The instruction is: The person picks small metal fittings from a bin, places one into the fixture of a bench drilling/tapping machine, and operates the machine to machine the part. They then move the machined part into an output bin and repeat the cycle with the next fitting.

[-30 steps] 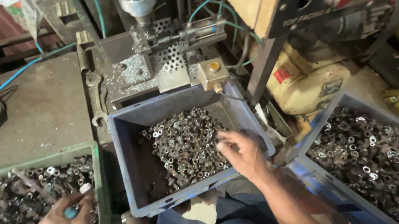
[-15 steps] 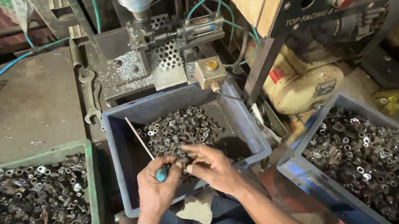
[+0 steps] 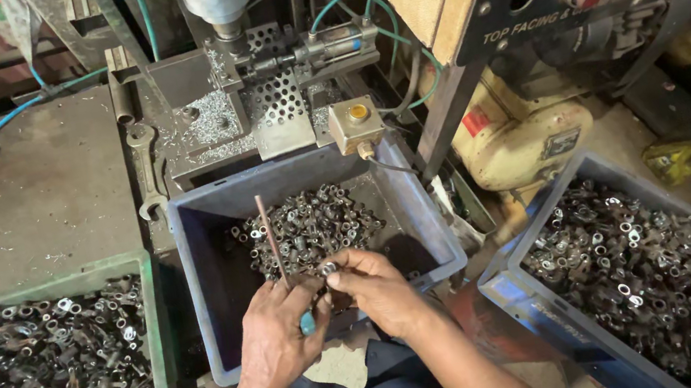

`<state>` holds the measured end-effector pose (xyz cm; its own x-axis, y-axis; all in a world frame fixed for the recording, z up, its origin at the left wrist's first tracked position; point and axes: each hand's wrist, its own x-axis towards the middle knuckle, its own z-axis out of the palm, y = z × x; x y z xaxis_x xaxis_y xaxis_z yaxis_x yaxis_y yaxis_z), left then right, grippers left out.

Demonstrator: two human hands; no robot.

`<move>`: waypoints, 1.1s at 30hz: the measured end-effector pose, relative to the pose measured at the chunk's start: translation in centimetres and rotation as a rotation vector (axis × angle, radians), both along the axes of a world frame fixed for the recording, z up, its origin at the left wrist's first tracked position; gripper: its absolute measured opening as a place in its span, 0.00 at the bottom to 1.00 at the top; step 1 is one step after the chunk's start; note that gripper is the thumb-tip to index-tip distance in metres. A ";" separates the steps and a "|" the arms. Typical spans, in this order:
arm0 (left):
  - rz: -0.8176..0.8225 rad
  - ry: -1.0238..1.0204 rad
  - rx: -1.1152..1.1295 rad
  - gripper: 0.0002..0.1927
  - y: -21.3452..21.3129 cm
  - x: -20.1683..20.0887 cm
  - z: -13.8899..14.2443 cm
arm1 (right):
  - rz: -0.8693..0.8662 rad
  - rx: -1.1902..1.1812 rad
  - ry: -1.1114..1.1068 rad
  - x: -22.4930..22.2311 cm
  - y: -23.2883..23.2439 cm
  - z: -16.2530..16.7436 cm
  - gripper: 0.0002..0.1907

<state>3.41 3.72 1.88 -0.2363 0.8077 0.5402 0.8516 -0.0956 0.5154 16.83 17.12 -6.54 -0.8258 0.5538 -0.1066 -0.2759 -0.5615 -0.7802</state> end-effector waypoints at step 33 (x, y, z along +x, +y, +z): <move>0.371 0.777 -0.509 0.07 17.4 -13.8 15.0 | -0.657 0.599 -0.176 5.6 8.1 -2.0 0.13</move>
<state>-10.38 21.17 16.89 -0.2488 0.9324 0.2623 0.9008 0.3223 -0.2911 22.47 25.21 -8.52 -0.3223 0.9114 0.2560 -0.2467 0.1803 -0.9522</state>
